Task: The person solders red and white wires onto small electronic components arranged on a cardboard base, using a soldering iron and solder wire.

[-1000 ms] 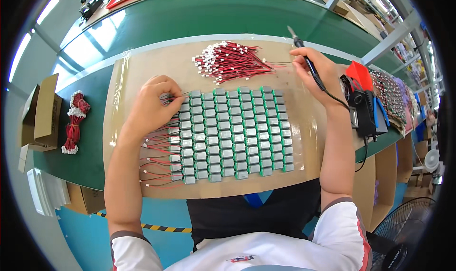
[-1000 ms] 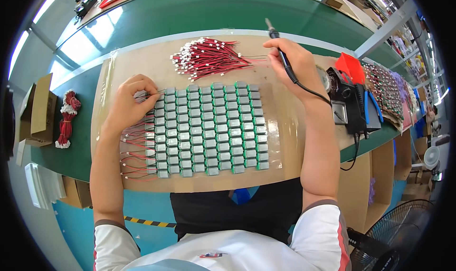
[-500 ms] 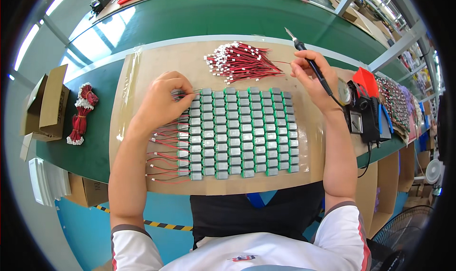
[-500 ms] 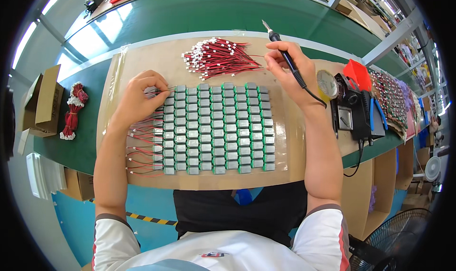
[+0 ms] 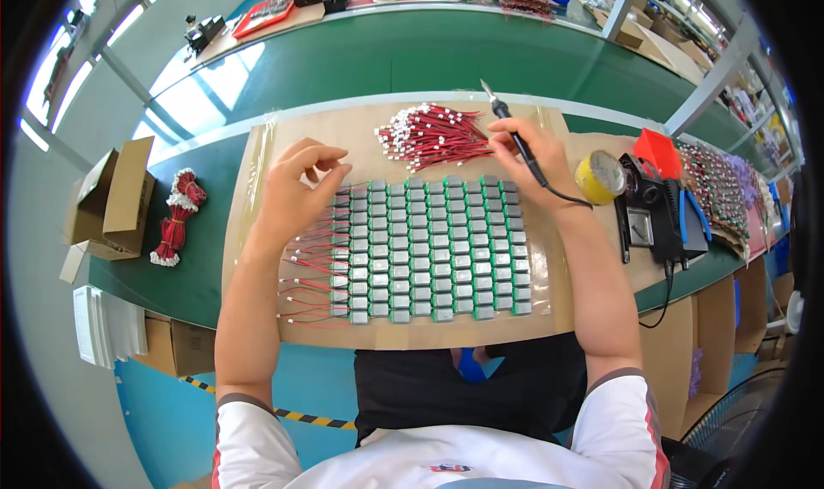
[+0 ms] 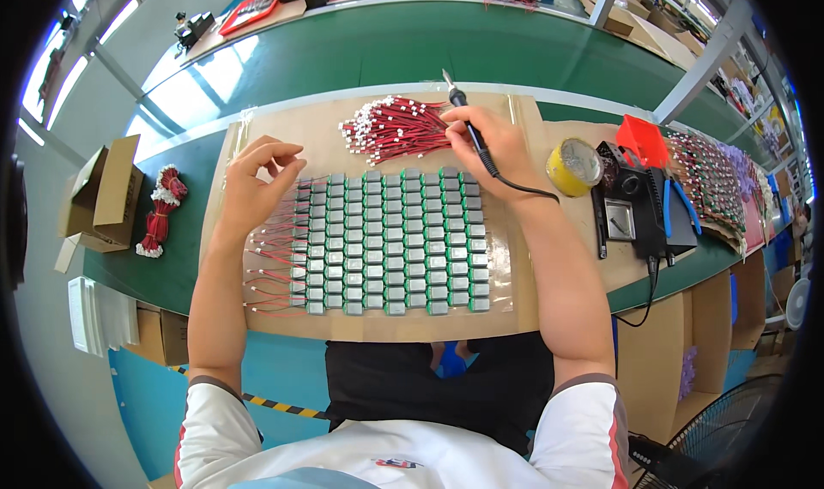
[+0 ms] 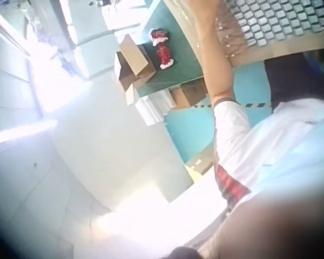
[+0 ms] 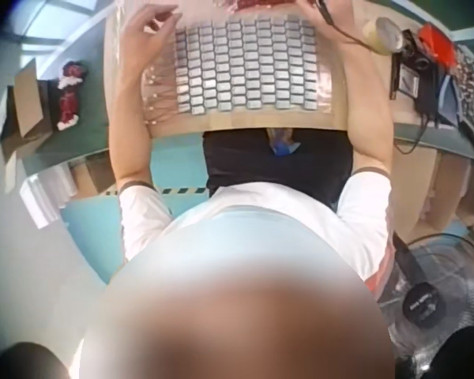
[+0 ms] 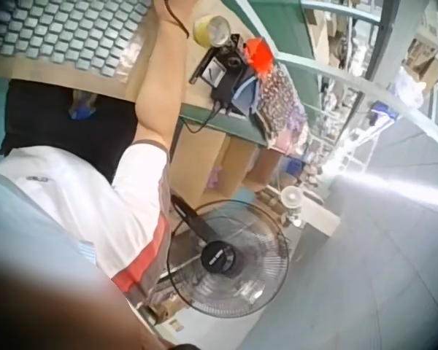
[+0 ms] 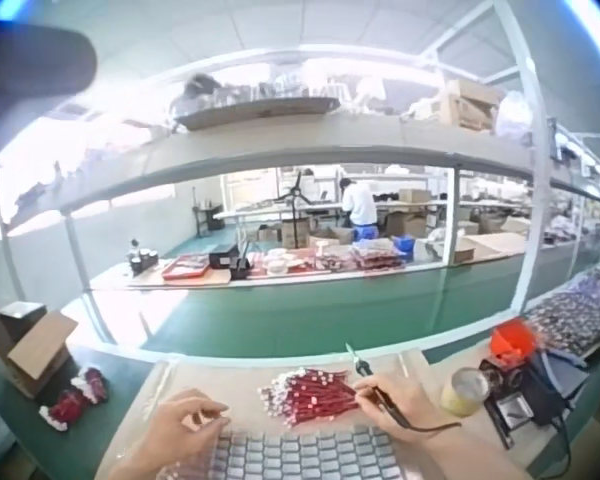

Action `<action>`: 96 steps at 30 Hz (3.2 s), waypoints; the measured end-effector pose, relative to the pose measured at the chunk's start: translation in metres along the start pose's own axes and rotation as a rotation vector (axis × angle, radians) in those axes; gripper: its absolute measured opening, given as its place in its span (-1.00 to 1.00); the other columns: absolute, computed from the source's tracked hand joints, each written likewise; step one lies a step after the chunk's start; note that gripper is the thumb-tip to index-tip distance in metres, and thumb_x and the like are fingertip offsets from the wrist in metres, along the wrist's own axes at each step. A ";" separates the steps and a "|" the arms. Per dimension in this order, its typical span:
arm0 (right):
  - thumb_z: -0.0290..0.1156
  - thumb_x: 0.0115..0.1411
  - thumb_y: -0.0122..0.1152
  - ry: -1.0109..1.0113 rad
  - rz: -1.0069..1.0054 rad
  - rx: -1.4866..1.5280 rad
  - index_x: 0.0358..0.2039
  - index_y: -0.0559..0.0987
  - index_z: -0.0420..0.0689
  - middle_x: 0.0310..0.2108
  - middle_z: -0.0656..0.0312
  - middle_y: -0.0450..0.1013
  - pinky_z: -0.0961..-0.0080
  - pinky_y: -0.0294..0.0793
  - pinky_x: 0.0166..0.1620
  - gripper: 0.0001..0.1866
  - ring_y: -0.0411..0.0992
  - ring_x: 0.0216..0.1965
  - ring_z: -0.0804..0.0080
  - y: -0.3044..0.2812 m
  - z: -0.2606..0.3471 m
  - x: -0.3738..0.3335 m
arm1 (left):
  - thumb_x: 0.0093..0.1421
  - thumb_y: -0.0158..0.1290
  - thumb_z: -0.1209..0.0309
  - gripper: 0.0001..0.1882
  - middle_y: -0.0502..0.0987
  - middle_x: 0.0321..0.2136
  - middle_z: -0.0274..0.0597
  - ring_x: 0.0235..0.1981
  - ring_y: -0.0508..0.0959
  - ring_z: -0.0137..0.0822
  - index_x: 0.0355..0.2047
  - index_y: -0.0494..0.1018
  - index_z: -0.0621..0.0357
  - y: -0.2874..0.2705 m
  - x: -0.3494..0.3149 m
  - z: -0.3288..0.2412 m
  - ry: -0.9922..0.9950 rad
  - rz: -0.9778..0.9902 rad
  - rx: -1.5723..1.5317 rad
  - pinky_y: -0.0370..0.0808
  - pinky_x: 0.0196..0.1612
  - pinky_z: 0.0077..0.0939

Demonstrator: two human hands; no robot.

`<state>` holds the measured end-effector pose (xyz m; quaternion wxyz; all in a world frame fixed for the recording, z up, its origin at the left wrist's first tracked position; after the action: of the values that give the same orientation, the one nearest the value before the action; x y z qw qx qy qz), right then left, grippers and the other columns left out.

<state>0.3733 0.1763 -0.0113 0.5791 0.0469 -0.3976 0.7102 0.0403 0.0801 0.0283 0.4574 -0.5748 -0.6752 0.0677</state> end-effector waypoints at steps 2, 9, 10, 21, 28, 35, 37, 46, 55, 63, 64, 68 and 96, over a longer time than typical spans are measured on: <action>-0.52 0.34 0.39 -0.066 -0.009 0.007 0.03 0.67 -0.09 -0.22 0.17 0.67 0.43 0.66 -0.11 -0.74 0.66 -0.21 0.38 -0.002 0.003 0.000 | 0.27 0.34 0.48 -0.81 0.68 -0.31 -0.27 -0.37 0.59 -0.39 -0.11 0.75 0.22 0.007 0.006 -0.002 -0.116 0.084 0.033 0.52 -0.25 -0.41; -0.52 0.34 0.37 -0.058 -0.003 -0.006 0.01 0.66 -0.10 -0.25 0.14 0.66 0.38 0.67 -0.13 -0.75 0.67 -0.23 0.29 -0.005 0.000 -0.001 | 0.29 0.33 0.36 -0.68 0.75 -0.21 0.04 -0.23 0.72 -0.13 -0.01 0.73 0.25 0.085 0.061 -0.014 -0.172 0.430 0.067 0.63 -0.07 -0.23; -0.52 0.34 0.37 -0.057 0.001 -0.003 0.01 0.66 -0.10 -0.23 0.13 0.66 0.36 0.67 -0.11 -0.76 0.67 -0.21 0.26 -0.006 0.001 -0.002 | 0.29 0.33 0.36 -0.68 0.75 -0.21 0.04 -0.23 0.72 -0.13 -0.01 0.73 0.25 0.092 0.070 -0.015 -0.161 0.418 0.072 0.63 -0.07 -0.23; -0.53 0.34 0.36 -0.195 -0.020 0.027 0.00 0.65 -0.12 -0.13 0.05 0.67 0.28 0.68 -0.08 -0.77 0.68 -0.17 0.13 -0.011 0.005 -0.004 | 0.26 0.30 0.36 -0.72 0.77 -0.22 0.07 -0.19 0.76 0.03 -0.05 0.77 0.13 0.137 0.097 -0.015 0.030 0.561 0.183 0.66 0.02 -0.11; -0.57 0.31 0.34 -0.225 -0.052 0.012 -0.03 0.65 -0.13 -0.15 0.01 0.67 0.26 0.68 -0.11 -0.78 0.67 -0.19 0.06 -0.007 -0.005 -0.004 | 0.29 0.28 0.43 -0.82 0.77 -0.28 -0.01 -0.28 0.74 -0.17 -0.17 0.76 0.25 0.113 0.102 -0.015 0.008 0.435 0.120 0.67 -0.08 -0.28; -0.54 0.32 0.38 -0.217 -0.081 -0.124 0.02 0.67 -0.12 -0.20 0.10 0.66 0.35 0.66 -0.09 -0.73 0.68 -0.17 0.26 -0.011 -0.009 0.000 | 0.35 0.31 0.36 -0.78 0.75 -0.33 -0.21 -0.31 0.65 -0.45 -0.14 0.73 0.28 0.054 0.083 -0.020 -0.206 0.276 -0.034 0.60 -0.18 -0.44; -0.51 0.29 0.43 -0.175 -0.138 -0.057 0.11 0.62 -0.15 -0.09 0.05 0.66 0.33 0.67 -0.04 -0.62 0.67 -0.10 0.21 -0.016 -0.001 -0.002 | 0.36 0.31 0.37 -0.78 0.75 -0.30 -0.25 -0.30 0.61 -0.51 -0.14 0.73 0.31 0.053 0.066 -0.020 -0.324 0.271 -0.198 0.58 -0.11 -0.49; -0.47 0.29 0.56 0.198 -0.003 0.689 0.22 0.54 -0.17 0.00 0.14 0.63 0.48 0.70 0.09 -0.46 0.64 -0.03 0.47 0.018 0.030 -0.016 | 0.39 0.30 0.43 -0.84 0.72 -0.26 -0.35 -0.37 0.54 -0.64 -0.10 0.72 0.26 0.065 0.022 -0.033 -0.295 0.259 -0.247 0.49 -0.28 -0.66; -0.60 0.35 0.43 0.328 -0.003 0.752 0.10 0.59 -0.23 -0.16 0.14 0.66 0.49 0.77 -0.14 -0.66 0.69 -0.20 0.45 0.024 0.026 -0.018 | 0.36 0.32 0.37 -0.80 0.75 -0.33 -0.36 -0.48 0.49 -0.61 -0.09 0.74 0.20 0.060 0.012 -0.031 -0.280 0.233 -0.266 0.47 -0.34 -0.58; -0.62 0.39 0.36 0.208 0.055 0.685 -0.01 0.63 -0.23 -0.21 0.17 0.67 0.51 0.72 -0.13 -0.81 0.68 -0.24 0.46 0.030 0.045 -0.027 | 0.26 0.39 0.38 -0.58 0.77 -0.02 -0.10 -0.01 0.75 -0.33 0.10 0.68 0.28 0.050 0.022 -0.047 -0.143 0.392 -0.233 0.65 0.04 -0.40; -0.63 0.39 0.36 0.167 0.083 0.703 -0.03 0.63 -0.23 -0.22 0.17 0.67 0.52 0.71 -0.13 -0.82 0.67 -0.24 0.47 0.033 0.049 -0.028 | 0.26 0.40 0.37 -0.56 0.77 -0.03 -0.09 -0.02 0.75 -0.33 0.11 0.68 0.28 0.053 0.023 -0.047 -0.169 0.442 -0.255 0.66 0.05 -0.38; -0.65 0.36 0.39 0.115 0.099 0.685 -0.08 0.63 -0.23 -0.23 0.18 0.68 0.56 0.70 -0.14 -0.84 0.68 -0.25 0.49 0.042 0.062 -0.036 | 0.30 0.40 0.38 -0.65 0.79 -0.18 -0.12 -0.17 0.76 -0.37 0.04 0.72 0.29 0.072 0.022 -0.058 -0.152 0.626 -0.349 0.69 0.00 -0.43; -0.50 0.47 0.32 -0.187 0.117 0.368 0.31 0.58 -0.31 -0.13 0.07 0.70 0.50 0.70 -0.14 -0.56 0.68 -0.24 0.42 0.041 0.065 -0.035 | 0.35 0.38 0.37 -0.83 0.70 -0.43 -0.34 -0.44 0.62 -0.60 -0.22 0.70 0.22 0.008 -0.014 0.049 -0.531 0.269 -0.478 0.46 -0.42 -0.66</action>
<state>0.3236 0.1075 -0.0069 0.4790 0.1943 -0.3154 0.7958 0.0110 0.0923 -0.0125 0.1065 -0.7113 -0.6853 0.1143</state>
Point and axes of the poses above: each hand's wrist, its own x-axis towards the middle knuckle, its own y-axis out of the palm, z = x × y, the point moved 6 cm from there along x, towards the middle knuckle
